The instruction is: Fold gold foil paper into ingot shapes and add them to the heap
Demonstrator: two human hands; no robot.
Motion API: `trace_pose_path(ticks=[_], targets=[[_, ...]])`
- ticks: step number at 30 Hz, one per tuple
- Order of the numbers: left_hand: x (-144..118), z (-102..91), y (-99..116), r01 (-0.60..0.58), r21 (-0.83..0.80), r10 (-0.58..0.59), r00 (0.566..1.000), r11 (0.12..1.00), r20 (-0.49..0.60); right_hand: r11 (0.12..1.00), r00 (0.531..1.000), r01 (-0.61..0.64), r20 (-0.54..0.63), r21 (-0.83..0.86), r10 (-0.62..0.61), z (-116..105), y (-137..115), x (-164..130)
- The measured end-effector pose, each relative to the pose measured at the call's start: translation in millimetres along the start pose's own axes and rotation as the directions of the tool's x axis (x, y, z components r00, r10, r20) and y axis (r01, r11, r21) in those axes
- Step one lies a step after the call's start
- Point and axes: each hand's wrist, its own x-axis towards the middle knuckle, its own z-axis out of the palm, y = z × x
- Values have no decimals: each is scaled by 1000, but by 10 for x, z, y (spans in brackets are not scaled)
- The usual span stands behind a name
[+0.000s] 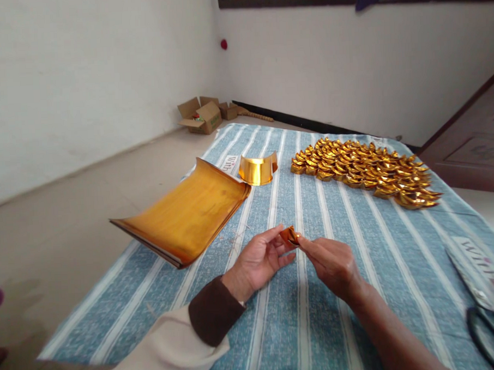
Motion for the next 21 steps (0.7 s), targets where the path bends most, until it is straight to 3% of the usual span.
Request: trace_pose_path(ticks=[6, 13, 17, 21], targets=[[-31, 9, -19, 1, 23, -3, 995, 1000, 101, 994, 992, -112, -49, 19, 112, 11, 2, -12], [-37, 6, -38, -82, 82, 66, 980, 993, 188, 923, 939, -300, -96, 239, 330, 32, -177, 53], [-39, 9, -46, -102, 80, 83, 974, 991, 211, 890, 936, -297, -79, 345, 343, -3, -233, 95], [-35, 8, -54, -101, 89, 80, 973, 991, 218, 910, 942, -287, -82, 300, 325, -9, -239, 77]])
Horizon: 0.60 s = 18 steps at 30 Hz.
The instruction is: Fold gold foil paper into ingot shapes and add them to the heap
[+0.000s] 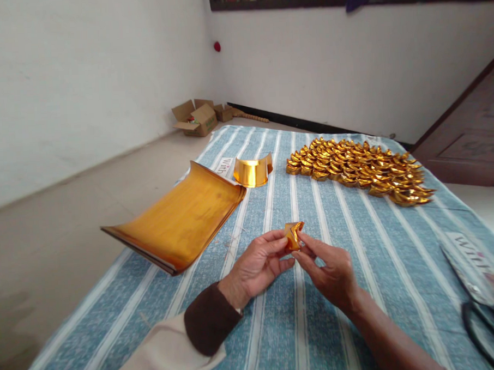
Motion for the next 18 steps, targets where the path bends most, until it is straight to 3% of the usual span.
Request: trace_pose_path(ticks=[14, 18], targets=[[19, -28, 14, 5, 97, 4, 996, 995, -90, 981, 990, 138, 22, -133, -137, 10, 35, -57], [26, -33, 16, 29, 79, -19, 993, 996, -114, 986, 992, 115, 59, -124, -108, 1, 19, -63]])
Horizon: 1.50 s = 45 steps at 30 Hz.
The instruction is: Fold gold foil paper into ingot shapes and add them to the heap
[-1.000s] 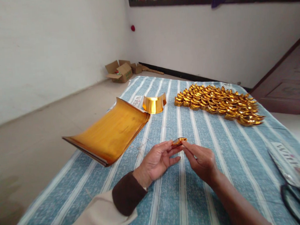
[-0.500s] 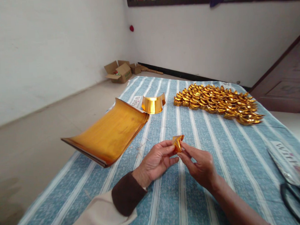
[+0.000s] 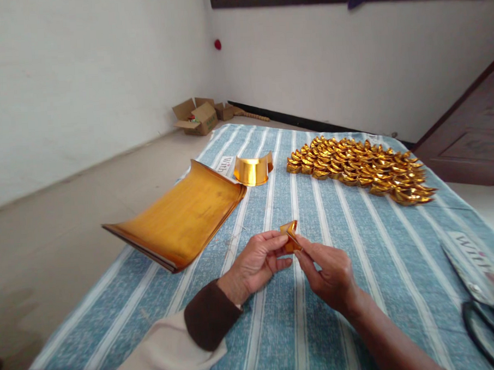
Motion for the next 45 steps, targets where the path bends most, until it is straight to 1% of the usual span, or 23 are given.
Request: trace_pose_path(ticks=[3, 7, 11, 15, 26, 30, 35, 39, 45], targets=[[3, -14, 1, 22, 13, -22, 1000, 1000, 2, 995, 998, -61, 22, 75, 59, -22, -32, 23], [-2, -27, 6, 58, 13, -58, 997, 998, 44, 981, 992, -125, 50, 151, 118, -54, -64, 59], [-16, -28, 20, 76, 34, -79, 993, 997, 86, 965, 985, -167, 77, 203, 154, -77, -73, 75], [-26, -13, 31, 67, 41, -72, 990, 997, 118, 953, 978, -206, 82, 222, 192, -83, -70, 81], [-13, -18, 19, 79, 34, -82, 989, 996, 122, 954, 980, -201, 52, 224, 194, -73, -44, 79], [-4, -33, -3, 54, 32, -57, 993, 998, 102, 956, 981, -194, 51, 218, 188, -65, -41, 73], [2, -36, -18, 22, 6, -23, 998, 1000, 67, 965, 982, -188, 9, 180, 190, -47, -38, 69], [1, -28, -8, 30, 8, -31, 997, 1000, 69, 967, 984, -175, 19, 187, 175, -48, -45, 74], [-12, -11, 4, 33, 34, -36, 995, 999, 91, 943, 972, -232, 92, 237, 216, -97, -75, 107]])
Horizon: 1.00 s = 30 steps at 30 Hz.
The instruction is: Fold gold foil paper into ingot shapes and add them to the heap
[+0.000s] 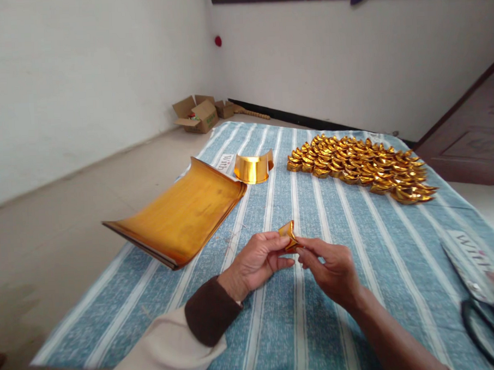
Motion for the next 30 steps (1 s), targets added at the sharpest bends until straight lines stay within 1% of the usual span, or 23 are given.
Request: trace_pose_path(ticks=[6, 11, 15, 20, 24, 30], targets=[[4, 8, -6, 3, -1, -3, 1000, 1000, -22, 996, 997, -70, 24, 53, 69, -6, 3, 3], [14, 15, -5, -17, -8, 16, 999, 1000, -42, 990, 992, -119, -20, 71, 121, 16, 25, -11], [18, 15, -14, -36, -2, 35, 997, 999, -66, 991, 991, -122, -44, 61, 124, 15, 12, -6], [13, 32, -23, -31, 0, 31, 999, 1000, -42, 985, 985, -166, -45, 52, 169, 10, -6, -3], [10, 32, -29, -28, 2, 28, 999, 1000, -47, 977, 978, -203, -37, 70, 206, 8, -9, 0], [20, 28, -29, -41, 4, 41, 998, 999, -50, 971, 973, -228, -31, 76, 230, 14, 9, 4]])
